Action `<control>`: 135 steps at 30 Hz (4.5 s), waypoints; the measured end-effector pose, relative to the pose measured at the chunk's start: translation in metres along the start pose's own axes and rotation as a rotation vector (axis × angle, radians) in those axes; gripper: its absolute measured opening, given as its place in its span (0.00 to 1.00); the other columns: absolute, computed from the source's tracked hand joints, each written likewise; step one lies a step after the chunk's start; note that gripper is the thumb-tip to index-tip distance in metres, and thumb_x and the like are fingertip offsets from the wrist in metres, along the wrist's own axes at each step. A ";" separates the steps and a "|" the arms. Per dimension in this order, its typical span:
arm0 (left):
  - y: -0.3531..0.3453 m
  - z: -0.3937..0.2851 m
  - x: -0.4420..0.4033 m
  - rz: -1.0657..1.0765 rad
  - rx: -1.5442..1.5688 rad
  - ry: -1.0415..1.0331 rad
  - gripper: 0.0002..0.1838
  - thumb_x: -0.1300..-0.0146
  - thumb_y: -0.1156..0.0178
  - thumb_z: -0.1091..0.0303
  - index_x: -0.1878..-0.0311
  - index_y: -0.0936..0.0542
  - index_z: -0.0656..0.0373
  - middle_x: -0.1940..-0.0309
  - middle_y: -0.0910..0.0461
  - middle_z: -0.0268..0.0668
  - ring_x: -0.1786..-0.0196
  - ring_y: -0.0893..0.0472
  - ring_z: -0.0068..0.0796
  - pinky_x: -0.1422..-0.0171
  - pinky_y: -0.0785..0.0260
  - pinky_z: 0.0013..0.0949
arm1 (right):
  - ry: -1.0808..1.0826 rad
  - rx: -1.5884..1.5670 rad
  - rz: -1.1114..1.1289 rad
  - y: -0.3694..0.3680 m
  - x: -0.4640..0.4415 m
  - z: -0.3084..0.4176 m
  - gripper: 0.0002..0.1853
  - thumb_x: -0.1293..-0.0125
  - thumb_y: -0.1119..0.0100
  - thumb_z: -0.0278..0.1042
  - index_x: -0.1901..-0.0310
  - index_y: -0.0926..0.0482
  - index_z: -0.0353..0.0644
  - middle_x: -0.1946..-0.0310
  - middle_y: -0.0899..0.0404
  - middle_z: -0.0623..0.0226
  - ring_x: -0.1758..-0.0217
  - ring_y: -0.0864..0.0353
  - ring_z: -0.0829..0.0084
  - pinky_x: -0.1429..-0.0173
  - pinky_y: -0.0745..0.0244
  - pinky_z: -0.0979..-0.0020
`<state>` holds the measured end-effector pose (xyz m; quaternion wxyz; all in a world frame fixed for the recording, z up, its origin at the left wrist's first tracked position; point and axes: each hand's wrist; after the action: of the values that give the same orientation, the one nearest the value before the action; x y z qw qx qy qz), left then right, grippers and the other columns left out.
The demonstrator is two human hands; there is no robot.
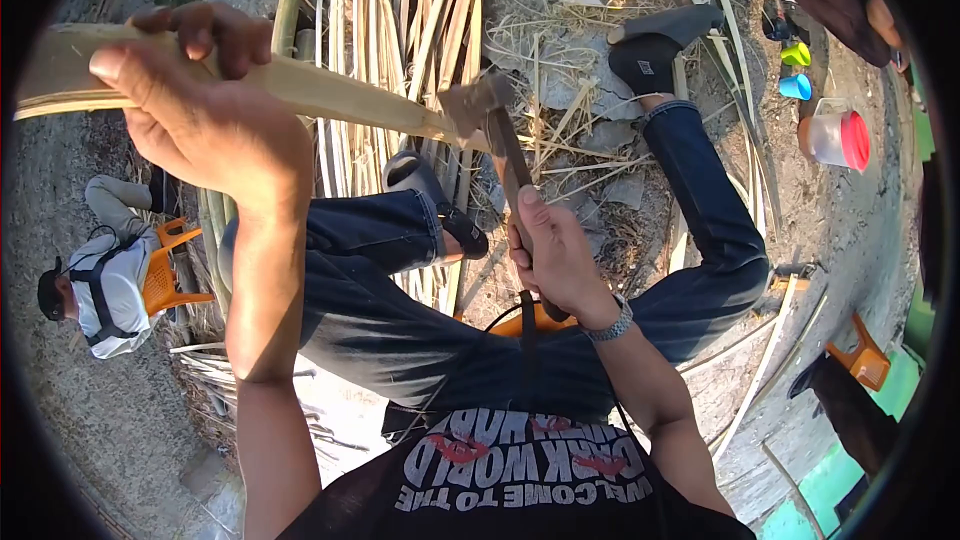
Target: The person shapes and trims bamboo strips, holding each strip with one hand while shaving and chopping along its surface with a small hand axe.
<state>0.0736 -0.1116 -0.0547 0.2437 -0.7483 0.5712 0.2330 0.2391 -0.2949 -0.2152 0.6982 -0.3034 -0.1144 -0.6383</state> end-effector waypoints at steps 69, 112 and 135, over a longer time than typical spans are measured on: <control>0.027 0.035 -0.026 0.249 0.226 0.060 0.34 0.23 0.59 0.31 0.50 0.28 0.57 0.74 0.31 0.35 0.73 0.30 0.30 0.65 0.34 0.36 | 0.270 -0.129 -0.471 0.101 0.021 0.034 0.11 0.28 0.44 0.29 0.48 0.26 0.34 0.77 0.33 0.76 0.82 0.35 0.87 0.79 0.40 0.79; 0.080 0.051 -0.036 0.548 0.560 0.128 0.31 0.26 0.53 0.31 0.53 0.22 0.52 0.71 0.30 0.35 0.70 0.31 0.31 0.59 0.37 0.40 | -0.304 1.527 -0.089 0.065 -0.046 -0.043 0.15 0.45 0.33 0.31 0.56 0.15 0.35 0.55 0.14 0.46 0.51 0.12 0.47 0.48 0.15 0.54; 0.047 0.048 -0.030 0.119 0.131 0.035 0.35 0.24 0.65 0.28 0.64 0.32 0.55 0.75 0.33 0.38 0.70 0.35 0.30 0.62 0.40 0.34 | 0.172 0.117 -0.299 0.031 -0.006 -0.024 0.23 0.17 0.58 0.54 0.56 0.26 0.41 0.73 0.28 0.71 0.78 0.32 0.83 0.74 0.36 0.77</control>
<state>0.0179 -0.0696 -0.0776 0.2677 -0.6995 0.6329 0.1961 0.2625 -0.3037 -0.2456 0.6192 -0.1861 -0.1349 -0.7509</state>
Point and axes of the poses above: each hand's wrist, its own x-axis away from the middle knuckle, its own y-axis out of the back of the hand, z = x × y
